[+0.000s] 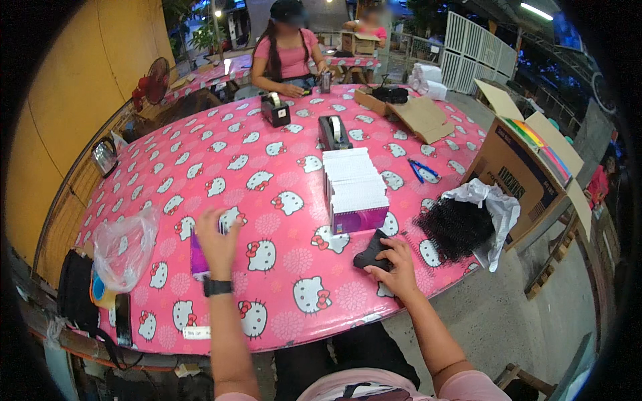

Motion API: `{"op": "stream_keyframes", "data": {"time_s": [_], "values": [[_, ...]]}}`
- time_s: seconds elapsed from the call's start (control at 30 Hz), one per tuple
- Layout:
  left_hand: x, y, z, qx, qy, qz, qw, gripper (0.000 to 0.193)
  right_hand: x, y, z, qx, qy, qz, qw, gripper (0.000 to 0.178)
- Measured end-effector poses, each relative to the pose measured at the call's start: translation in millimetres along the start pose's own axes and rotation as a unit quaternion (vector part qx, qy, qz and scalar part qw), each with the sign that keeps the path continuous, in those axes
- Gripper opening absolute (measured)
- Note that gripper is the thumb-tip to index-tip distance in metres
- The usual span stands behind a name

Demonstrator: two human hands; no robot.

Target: The person assembles spiral-bound notebooks by inserting a black plastic cover into the spiral binding of a purple notebook. They repeatedly pick up a notebook and a cover, align them, and press the cover into place. The finished notebooks are stacked on the table.

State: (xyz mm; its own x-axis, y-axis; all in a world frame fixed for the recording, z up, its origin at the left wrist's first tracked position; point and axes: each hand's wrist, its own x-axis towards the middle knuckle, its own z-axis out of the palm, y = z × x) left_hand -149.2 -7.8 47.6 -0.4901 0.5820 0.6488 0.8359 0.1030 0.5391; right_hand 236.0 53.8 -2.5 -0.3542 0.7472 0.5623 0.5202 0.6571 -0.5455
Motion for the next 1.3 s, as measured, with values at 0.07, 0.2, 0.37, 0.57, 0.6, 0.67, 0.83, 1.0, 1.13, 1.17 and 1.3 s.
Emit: {"op": "stream_keyframes", "data": {"time_s": [0.07,0.2,0.37,0.57,0.6,0.67,0.83,1.0,1.13,1.17,1.3], "values": [[-7,38,25,-0.118,-0.017,0.028,0.992,0.031,20,-5,-16,0.041,0.108,0.022,0.993,0.033],[-22,69,74,-0.248,-0.027,0.035,0.968,0.021,99,43,-32,0.044,0.262,0.057,0.962,0.031],[-39,69,102,-0.328,-0.052,-0.032,0.943,0.017,137,135,-7,-0.141,0.079,0.065,0.985,0.022],[-40,53,93,-0.346,-0.017,-0.102,0.932,0.017,143,87,-11,-0.069,0.059,0.002,0.996,0.014],[-41,52,91,-0.344,-0.016,-0.099,0.934,0.018,139,58,-10,-0.023,0.034,-0.033,0.999,0.018],[-42,60,93,-0.390,-0.018,-0.118,0.913,0.020,131,19,-9,-0.028,-0.023,-0.122,0.992,0.025],[-45,75,92,-0.432,-0.049,-0.137,0.890,0.024,121,22,14,-0.124,-0.042,-0.177,0.975,0.022],[-43,87,82,-0.357,-0.034,-0.030,0.933,0.026,126,28,15,-0.075,-0.032,-0.174,0.981,0.015],[-53,117,66,-0.199,-0.008,0.172,0.965,0.028,120,-6,2,-0.113,-0.002,-0.209,0.971,0.013],[-60,126,63,-0.200,-0.017,0.203,0.958,0.028,116,-17,2,-0.094,-0.022,-0.196,0.976,0.014],[-78,162,61,-0.162,-0.069,0.273,0.946,0.040,90,-42,1,-0.058,-0.111,-0.156,0.980,0.019]]}}
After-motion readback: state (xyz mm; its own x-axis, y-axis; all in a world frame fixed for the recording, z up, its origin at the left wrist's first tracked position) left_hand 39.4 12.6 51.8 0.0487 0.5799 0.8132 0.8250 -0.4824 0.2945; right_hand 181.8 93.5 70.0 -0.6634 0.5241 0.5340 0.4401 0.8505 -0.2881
